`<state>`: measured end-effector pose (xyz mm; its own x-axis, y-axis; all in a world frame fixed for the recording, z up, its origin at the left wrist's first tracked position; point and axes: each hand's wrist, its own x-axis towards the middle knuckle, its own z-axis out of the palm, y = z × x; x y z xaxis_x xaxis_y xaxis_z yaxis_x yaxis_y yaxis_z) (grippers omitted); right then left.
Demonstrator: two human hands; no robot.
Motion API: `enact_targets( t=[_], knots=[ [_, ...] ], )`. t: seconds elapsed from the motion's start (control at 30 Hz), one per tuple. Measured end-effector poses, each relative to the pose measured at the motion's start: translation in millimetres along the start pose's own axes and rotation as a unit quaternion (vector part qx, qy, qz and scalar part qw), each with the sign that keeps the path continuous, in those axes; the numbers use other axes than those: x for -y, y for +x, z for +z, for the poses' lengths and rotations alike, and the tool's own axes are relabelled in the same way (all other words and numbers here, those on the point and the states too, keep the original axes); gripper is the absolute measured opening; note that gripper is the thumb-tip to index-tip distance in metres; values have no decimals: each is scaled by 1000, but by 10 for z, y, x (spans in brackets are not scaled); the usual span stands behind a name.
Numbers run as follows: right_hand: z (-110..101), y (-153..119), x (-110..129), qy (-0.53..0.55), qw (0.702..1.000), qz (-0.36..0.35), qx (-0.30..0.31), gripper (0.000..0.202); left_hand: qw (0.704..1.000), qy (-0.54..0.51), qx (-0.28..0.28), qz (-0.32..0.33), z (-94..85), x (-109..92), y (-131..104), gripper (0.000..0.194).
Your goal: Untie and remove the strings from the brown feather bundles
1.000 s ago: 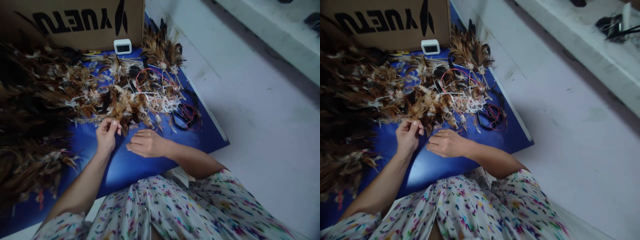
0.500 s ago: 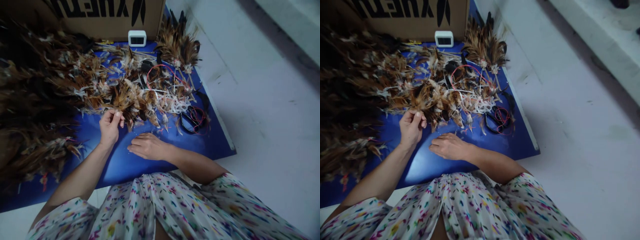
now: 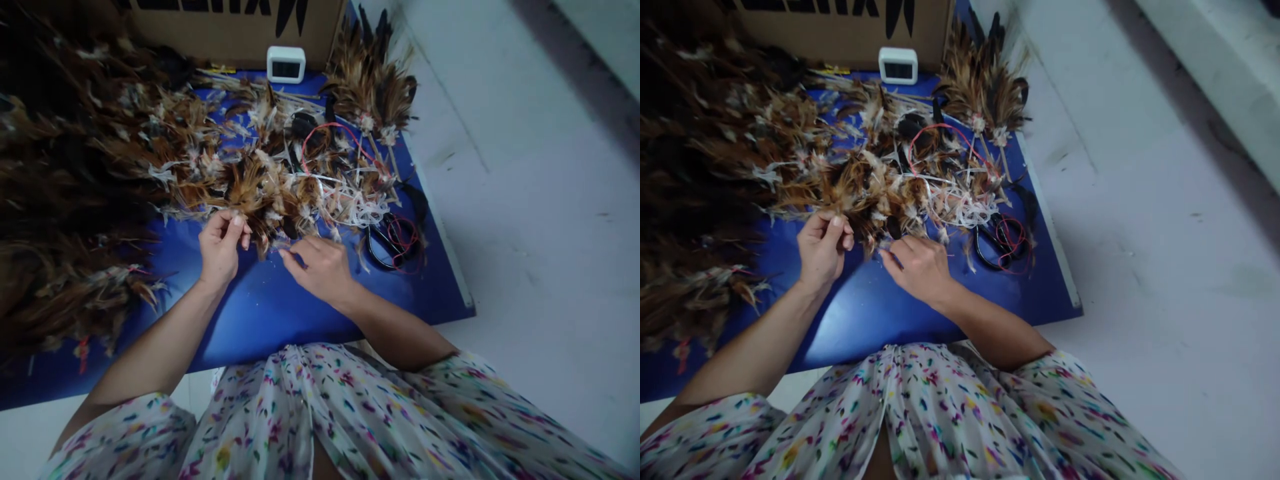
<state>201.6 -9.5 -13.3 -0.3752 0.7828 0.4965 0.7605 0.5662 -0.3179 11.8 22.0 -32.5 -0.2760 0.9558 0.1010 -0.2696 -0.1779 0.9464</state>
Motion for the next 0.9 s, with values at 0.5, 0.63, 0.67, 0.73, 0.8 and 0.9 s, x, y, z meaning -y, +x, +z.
enact_targets(
  t=[0.5,0.63,0.67,0.73,0.8,0.9],
  knots=[
    [134,178,-113,70,983,137,98,19,999,-34,7,-7,-1,-11,3,41],
    [51,178,-188,176,974,141,34,16,999,-29,9,-12,-13,8,5,43],
    [32,181,-203,199,968,152,23,15,999,-29,11,-12,-15,13,6,43],
    [10,193,-226,228,958,175,13,13,999,-31,14,-9,-18,21,9,42],
    [11,204,-235,216,959,183,16,14,999,-34,14,-8,-19,25,10,42],
    [53,209,-239,132,978,155,50,16,999,-34,12,-13,-20,24,10,44]
  ],
)
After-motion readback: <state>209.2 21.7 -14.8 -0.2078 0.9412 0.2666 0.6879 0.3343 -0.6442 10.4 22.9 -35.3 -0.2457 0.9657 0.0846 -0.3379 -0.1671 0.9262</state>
